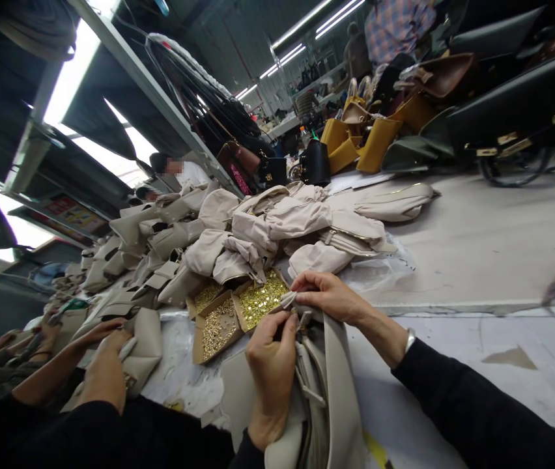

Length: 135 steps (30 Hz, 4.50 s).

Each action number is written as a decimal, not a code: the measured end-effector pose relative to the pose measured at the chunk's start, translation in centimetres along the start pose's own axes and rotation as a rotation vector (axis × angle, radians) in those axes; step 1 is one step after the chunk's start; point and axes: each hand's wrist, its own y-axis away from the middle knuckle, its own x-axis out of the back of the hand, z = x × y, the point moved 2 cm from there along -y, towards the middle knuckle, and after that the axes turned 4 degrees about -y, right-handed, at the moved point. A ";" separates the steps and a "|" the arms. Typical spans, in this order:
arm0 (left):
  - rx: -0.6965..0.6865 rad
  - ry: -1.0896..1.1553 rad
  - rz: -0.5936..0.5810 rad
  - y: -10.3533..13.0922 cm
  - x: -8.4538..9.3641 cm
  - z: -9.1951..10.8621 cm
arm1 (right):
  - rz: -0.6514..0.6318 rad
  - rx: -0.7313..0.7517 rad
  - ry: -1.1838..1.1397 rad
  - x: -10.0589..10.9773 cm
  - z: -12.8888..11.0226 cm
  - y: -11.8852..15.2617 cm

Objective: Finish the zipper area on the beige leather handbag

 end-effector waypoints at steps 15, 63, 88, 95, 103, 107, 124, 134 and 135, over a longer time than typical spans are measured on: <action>0.056 0.181 -0.010 -0.4 0.2 -0.3 | -0.032 0.137 0.122 -0.1 -0.4 0.2; -0.144 -0.021 -0.515 -6.8 2.4 -1.5 | -0.164 0.366 0.476 0.1 -1.3 0.2; 0.080 0.242 -0.525 -6.5 2.3 -2.3 | -0.256 0.257 0.776 -0.6 -1.8 1.2; -0.037 -0.085 -0.521 -5.6 3.2 -0.7 | -0.215 0.205 0.578 -0.6 -1.8 1.0; -0.142 -0.285 -0.448 -4.9 3.0 -0.3 | -0.256 -0.020 0.291 -0.4 -1.9 1.3; -0.134 -0.224 -0.443 -5.3 3.2 -0.8 | -0.251 0.024 0.311 -0.6 -2.0 1.4; -0.181 -0.493 -0.420 -5.6 2.6 0.2 | -0.135 0.239 0.709 -1.9 -2.8 1.7; -0.104 -0.156 -0.627 -7.6 3.0 -0.7 | -0.107 0.429 0.988 -2.7 -2.3 2.0; -0.093 -0.109 -0.653 -7.9 3.0 -0.8 | -0.093 0.457 1.023 -2.9 -2.2 2.1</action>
